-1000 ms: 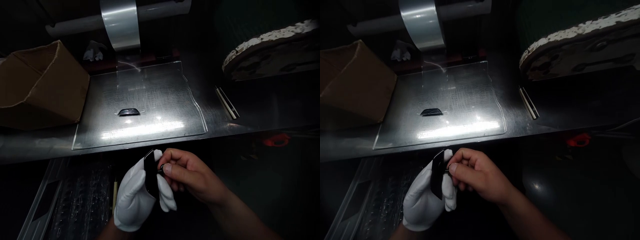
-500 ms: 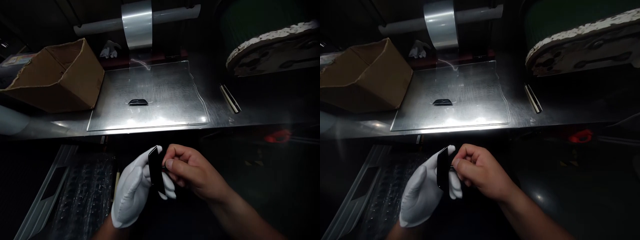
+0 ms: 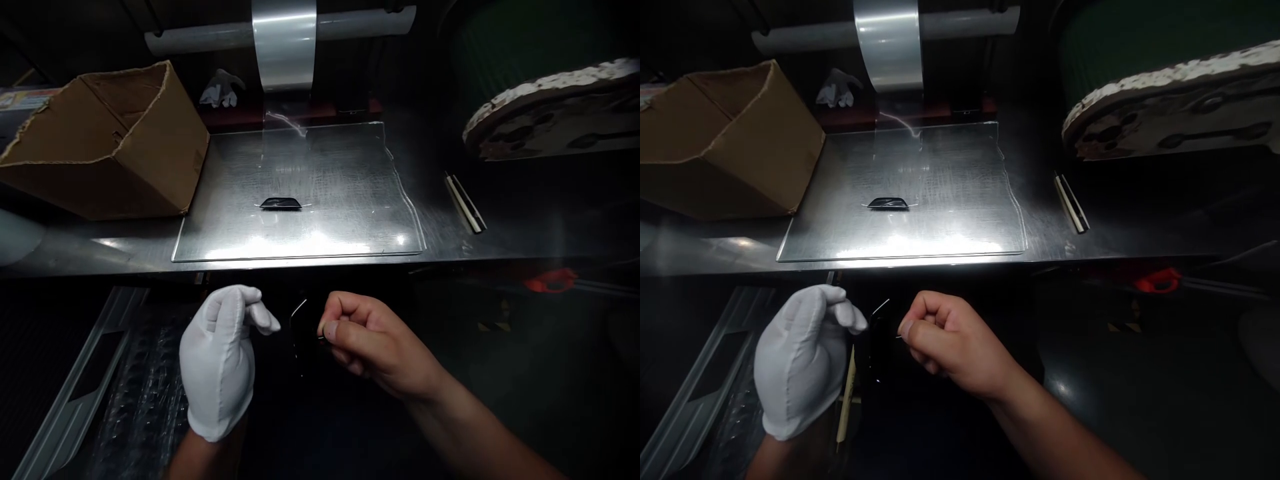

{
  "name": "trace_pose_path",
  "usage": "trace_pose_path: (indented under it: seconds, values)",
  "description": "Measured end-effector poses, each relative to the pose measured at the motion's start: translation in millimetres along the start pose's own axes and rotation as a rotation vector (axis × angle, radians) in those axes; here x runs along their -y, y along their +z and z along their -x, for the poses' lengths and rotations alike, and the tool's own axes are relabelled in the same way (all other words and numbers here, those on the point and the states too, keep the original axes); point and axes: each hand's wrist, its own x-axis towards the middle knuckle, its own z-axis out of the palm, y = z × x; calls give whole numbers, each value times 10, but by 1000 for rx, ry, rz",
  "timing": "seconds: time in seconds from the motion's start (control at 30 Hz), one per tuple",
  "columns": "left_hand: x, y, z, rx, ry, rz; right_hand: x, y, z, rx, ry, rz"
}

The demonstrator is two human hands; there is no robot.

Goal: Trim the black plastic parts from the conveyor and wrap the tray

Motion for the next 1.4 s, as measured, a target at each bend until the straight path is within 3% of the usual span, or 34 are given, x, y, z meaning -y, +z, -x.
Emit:
trace_pose_path:
  seconds: [0.13, 0.3, 0.5, 0.57, 0.67, 0.77, 0.87, 1.0, 1.2, 1.27, 1.4]
  values:
    - [155, -34, -46, 44, -111, 17, -6, -36, -136, 12, 35, -24]
    - [191, 118, -72, 119, -277, 24, 78, -129, -188, -25, 56, -13]
    - [339, 202, 1, 395, -554, 141, 111, -249, -192, -93, -37, 1]
    - [409, 207, 37, 447, -684, 260, 65, -283, -207, -167, -188, 183]
    - [448, 238, 71, 472, -790, 471, -34, -348, -235, -189, -607, 530]
    - [425, 275, 73, 454, -711, 615, -91, -426, -246, -106, -951, 717]
    - [416, 269, 57, 525, -581, 703, -60, -493, -229, -62, -1034, 782]
    - [451, 230, 39, 632, -526, 711, 25, -548, -199, 11, -970, 813]
    - [479, 253, 37, 619, -546, 654, 18, -573, -164, 60, -900, 857]
    - [486, 275, 30, 628, -551, 660, 21, -566, -134, 30, -780, 737]
    - [505, 316, 19, 685, -535, 702, 92, -531, -95, 1, -347, 432]
